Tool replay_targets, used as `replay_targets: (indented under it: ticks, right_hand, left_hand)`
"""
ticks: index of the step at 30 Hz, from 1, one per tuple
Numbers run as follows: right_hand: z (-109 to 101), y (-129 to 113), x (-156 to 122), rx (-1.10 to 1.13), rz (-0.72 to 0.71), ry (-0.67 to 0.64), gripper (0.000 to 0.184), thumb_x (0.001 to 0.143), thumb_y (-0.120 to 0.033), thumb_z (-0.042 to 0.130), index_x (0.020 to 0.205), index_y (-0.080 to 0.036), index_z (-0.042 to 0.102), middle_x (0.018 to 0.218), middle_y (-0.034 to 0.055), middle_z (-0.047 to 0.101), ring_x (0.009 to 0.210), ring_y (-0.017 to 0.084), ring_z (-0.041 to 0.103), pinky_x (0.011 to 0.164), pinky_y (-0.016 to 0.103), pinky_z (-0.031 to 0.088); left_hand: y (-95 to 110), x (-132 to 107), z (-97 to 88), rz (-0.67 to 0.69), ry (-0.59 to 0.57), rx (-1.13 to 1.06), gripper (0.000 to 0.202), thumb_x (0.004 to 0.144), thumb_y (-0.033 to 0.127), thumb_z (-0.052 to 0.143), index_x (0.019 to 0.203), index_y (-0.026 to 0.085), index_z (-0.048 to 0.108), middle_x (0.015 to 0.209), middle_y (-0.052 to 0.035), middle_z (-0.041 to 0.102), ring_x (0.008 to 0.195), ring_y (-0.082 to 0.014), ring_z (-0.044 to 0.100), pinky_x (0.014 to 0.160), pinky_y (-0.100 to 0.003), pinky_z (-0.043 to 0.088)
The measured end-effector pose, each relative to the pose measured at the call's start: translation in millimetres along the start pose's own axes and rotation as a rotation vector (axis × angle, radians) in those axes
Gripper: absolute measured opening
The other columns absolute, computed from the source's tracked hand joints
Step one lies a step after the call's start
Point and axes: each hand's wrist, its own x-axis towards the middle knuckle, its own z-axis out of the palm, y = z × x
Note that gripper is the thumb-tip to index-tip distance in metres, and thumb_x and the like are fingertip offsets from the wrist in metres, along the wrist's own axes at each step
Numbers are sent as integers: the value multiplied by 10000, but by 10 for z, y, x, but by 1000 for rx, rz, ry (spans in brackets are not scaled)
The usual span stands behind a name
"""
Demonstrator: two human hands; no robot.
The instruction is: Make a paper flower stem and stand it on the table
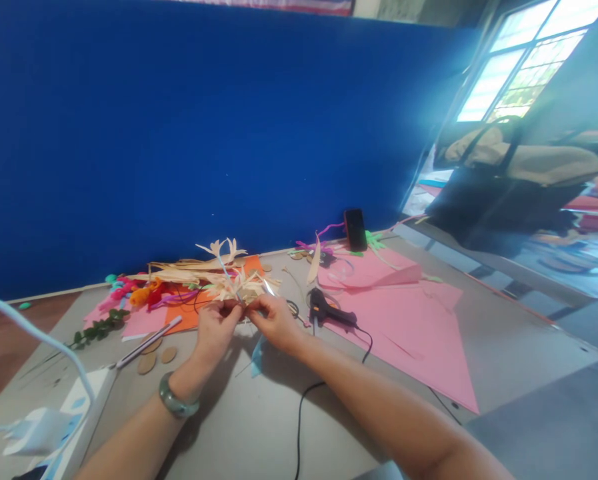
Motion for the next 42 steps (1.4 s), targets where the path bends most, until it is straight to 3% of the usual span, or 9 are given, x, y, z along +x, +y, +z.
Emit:
replay_targets:
  ticks: [7, 11, 15, 18, 21, 25, 29, 36, 42]
  right_hand:
    - [-70, -35, 46, 221, 148, -82, 106, 748, -243, 655, 712, -144, 654, 663, -3, 641, 627, 124, 537, 626, 246, 409]
    - [-92, -25, 68, 533, 248, -211, 270, 684, -380, 743, 710, -143, 617, 663, -12, 622, 597, 100, 520, 598, 235, 386]
    - [-105, -2, 69, 692, 328, -298, 321, 642, -380, 796, 683, -144, 583, 605, -41, 572, 504, 53, 420, 486, 197, 277]
    - [-122, 9, 66, 790, 378, -402, 322, 631, -346, 813, 674, -147, 564, 542, -73, 509, 431, 27, 302, 436, 201, 176]
    - [-136, 14, 61, 869, 406, -484, 329, 609, -322, 828, 662, -147, 554, 520, -86, 472, 415, 20, 273, 431, 208, 144]
    - [-136, 26, 52, 904, 402, -549, 309, 623, -301, 819, 643, -141, 555, 502, -86, 453, 413, 21, 274, 428, 213, 131]
    - [-129, 53, 58, 894, 432, -535, 325, 614, -309, 824, 649, -146, 544, 499, -92, 441, 409, 21, 267, 424, 212, 132]
    - [-138, 102, 106, 717, 456, -341, 359, 566, -356, 840, 643, -143, 562, 558, -66, 533, 439, 27, 320, 440, 195, 199]
    - [-98, 107, 112, 561, 299, -195, 312, 604, -377, 797, 672, -138, 609, 640, -16, 611, 582, 94, 496, 585, 233, 371]
  left_hand:
    - [29, 77, -34, -171, -162, -290, 263, 583, 292, 811, 702, 142, 630, 623, 2, 652, 594, -142, 625, 640, -284, 535]
    - [27, 140, -138, -244, -373, -365, 246, 617, 267, 814, 716, 141, 628, 665, 5, 639, 595, -123, 616, 627, -266, 528]
    - [-5, 188, -242, -238, -560, -390, 210, 644, 257, 807, 729, 131, 662, 689, -5, 632, 576, -110, 605, 592, -240, 502]
    - [-21, 191, -264, -216, -629, -408, 203, 654, 270, 803, 683, 130, 658, 664, 0, 614, 548, -103, 590, 550, -228, 481]
    - [-30, 175, -248, -159, -669, -405, 197, 654, 270, 803, 667, 132, 663, 656, -2, 614, 508, -90, 563, 499, -213, 450]
    - [-48, 157, -223, -150, -667, -399, 229, 622, 276, 821, 648, 135, 642, 658, -7, 623, 487, -82, 532, 459, -202, 413]
    - [-48, 165, -217, -136, -619, -331, 248, 623, 291, 817, 638, 134, 626, 630, -2, 603, 500, -81, 512, 469, -199, 401]
    - [30, 162, -181, -88, -487, -191, 312, 622, 384, 798, 617, 136, 608, 537, 15, 559, 486, -95, 498, 501, -224, 406]
    - [-12, 137, -129, -39, -347, -79, 262, 695, 368, 724, 642, 152, 587, 520, 20, 558, 487, -105, 503, 513, -231, 406]
